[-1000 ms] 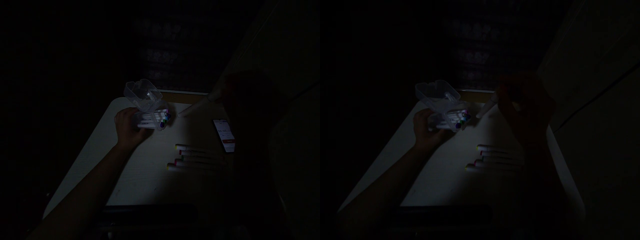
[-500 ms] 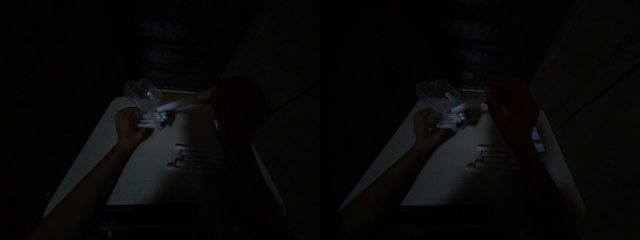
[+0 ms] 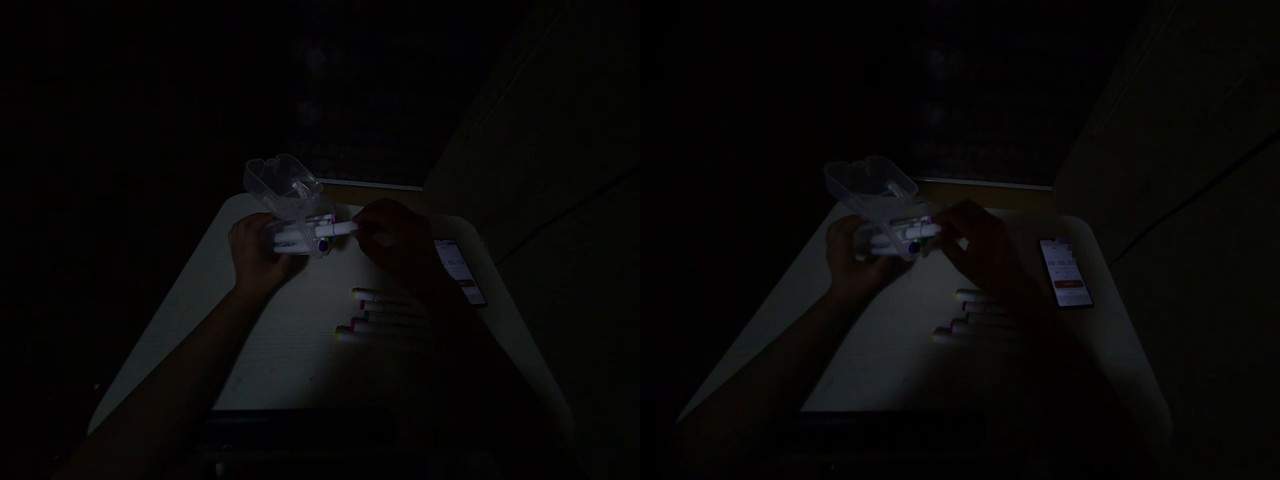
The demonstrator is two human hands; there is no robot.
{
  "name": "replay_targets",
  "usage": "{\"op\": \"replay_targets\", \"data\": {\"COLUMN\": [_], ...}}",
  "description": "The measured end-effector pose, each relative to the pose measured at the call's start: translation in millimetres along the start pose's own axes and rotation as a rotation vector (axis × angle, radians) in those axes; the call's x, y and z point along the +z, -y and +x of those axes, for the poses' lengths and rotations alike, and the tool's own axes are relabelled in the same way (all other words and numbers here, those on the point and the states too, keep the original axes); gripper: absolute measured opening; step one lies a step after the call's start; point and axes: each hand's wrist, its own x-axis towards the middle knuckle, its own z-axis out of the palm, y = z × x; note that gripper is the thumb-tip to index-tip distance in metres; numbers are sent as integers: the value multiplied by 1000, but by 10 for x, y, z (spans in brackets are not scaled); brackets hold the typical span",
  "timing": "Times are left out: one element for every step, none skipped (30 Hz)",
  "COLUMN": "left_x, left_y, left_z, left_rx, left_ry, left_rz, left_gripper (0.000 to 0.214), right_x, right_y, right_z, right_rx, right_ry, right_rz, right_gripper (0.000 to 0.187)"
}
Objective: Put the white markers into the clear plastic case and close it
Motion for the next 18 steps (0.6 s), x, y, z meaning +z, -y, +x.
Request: {"op": "replay_targets", "data": {"left_x": [-1, -3, -6, -9, -12, -15, -18, -20, -22, -23, -25, -26, -28, -30, -32, -34, -35, -36], "left_y": [-2, -6, -12, -17, -22, -26, -29, -29, -29, -29, -28, -28, -28, -28, -27, -26, -23, -18], "left_z": [-4, -8, -11, -12, -11, -9, -6, -3, 0, 3, 5, 7, 7, 8, 8, 7, 7, 6], "left_rx": [7, 9, 9, 6, 4, 2, 3, 7, 11, 15, 20, 26, 33, 38, 37, 33, 26, 18], "left_ry": [-4, -5, -3, -1, 1, 2, 5, 7, 8, 9, 10, 8, 4, 2, 1, 7, 20, 33], "left_rz": [0, 4, 11, 18, 23, 24, 20, 14, 11, 12, 18, 25, 30, 32, 33, 39, 52, 70], "left_gripper": [63, 63, 63, 64, 65, 66, 67, 67, 66, 66, 65, 64, 62, 61, 61, 60, 59, 59], "right_x": [23, 43, 59, 71, 78, 82, 85, 86, 87, 87, 87, 85, 81, 73, 63, 50, 35, 22], "right_y": [10, 24, 41, 59, 75, 88, 97, 99, 97, 90, 80, 69, 56, 43, 29, 14, -3, -22], "right_z": [-3, -4, -3, -1, 2, 4, 4, 3, 1, -2, -4, -5, -6, -5, -6, -9, -15, -27], "right_rx": [3, 6, 11, 19, 31, 41, 47, 47, 45, 37, 29, 23, 24, 32, 53, 84, 122, 164], "right_ry": [27, 48, 70, 91, 111, 131, 146, 154, 157, 154, 150, 143, 139, 145, 164, 199, 252, 325], "right_rz": [14, 16, 6, -10, -28, -43, -51, -54, -57, -59, -60, -59, -57, -58, -62, -70, -83, -96], "right_gripper": [14, 16, 16, 17, 18, 19, 19, 20, 21, 21, 21, 21, 21, 21, 21, 22, 23, 23]}}
